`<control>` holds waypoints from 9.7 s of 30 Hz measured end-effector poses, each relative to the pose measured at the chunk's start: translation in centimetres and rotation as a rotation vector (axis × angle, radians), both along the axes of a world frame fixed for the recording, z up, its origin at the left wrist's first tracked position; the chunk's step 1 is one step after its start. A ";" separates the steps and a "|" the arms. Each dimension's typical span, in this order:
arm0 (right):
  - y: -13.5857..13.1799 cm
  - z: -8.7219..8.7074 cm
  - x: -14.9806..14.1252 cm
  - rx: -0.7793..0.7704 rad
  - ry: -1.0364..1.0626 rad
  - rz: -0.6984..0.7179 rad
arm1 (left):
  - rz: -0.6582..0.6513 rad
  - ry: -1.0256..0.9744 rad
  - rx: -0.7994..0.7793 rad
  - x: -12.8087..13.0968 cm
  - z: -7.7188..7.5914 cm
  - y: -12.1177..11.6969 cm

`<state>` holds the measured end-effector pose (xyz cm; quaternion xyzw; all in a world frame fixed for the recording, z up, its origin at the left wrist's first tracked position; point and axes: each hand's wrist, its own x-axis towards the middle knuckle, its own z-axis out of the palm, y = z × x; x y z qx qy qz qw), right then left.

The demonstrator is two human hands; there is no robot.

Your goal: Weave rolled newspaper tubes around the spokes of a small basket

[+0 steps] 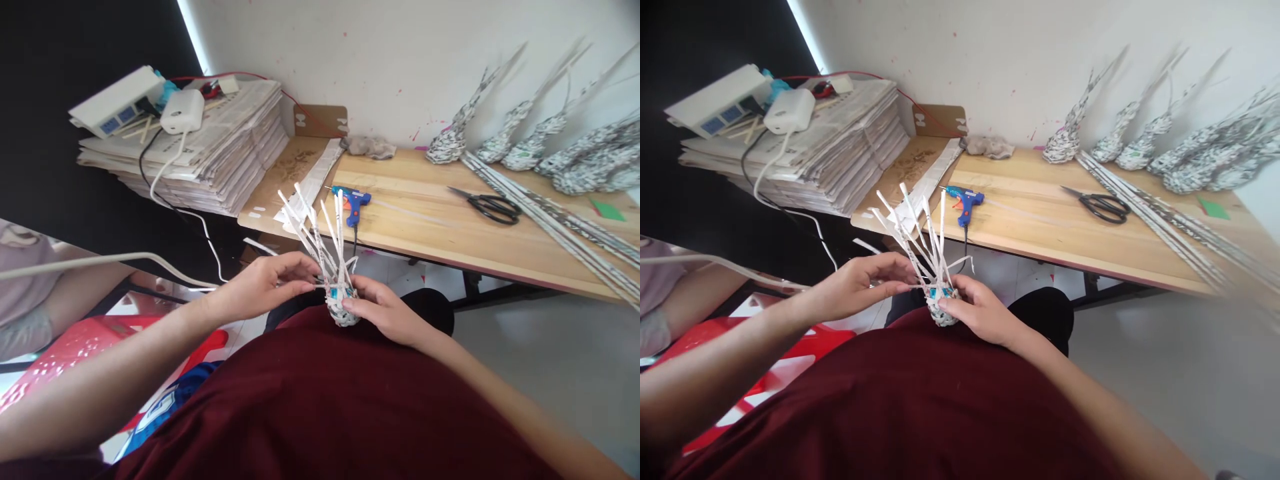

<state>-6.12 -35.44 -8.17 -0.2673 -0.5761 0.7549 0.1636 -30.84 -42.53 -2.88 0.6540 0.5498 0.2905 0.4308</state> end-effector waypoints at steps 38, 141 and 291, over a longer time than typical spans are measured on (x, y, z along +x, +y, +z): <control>-0.1 0.4 -1.8 0.276 0.217 -0.442 | 0.156 -0.384 0.160 7.4 -4.4 1.8; 3.5 5.3 -1.8 0.528 -0.330 -0.026 | 0.025 0.274 0.615 5.9 -5.0 1.4; -1.1 7.2 3.1 1.223 -0.061 -0.507 | 0.363 -0.702 0.077 5.3 -6.0 1.3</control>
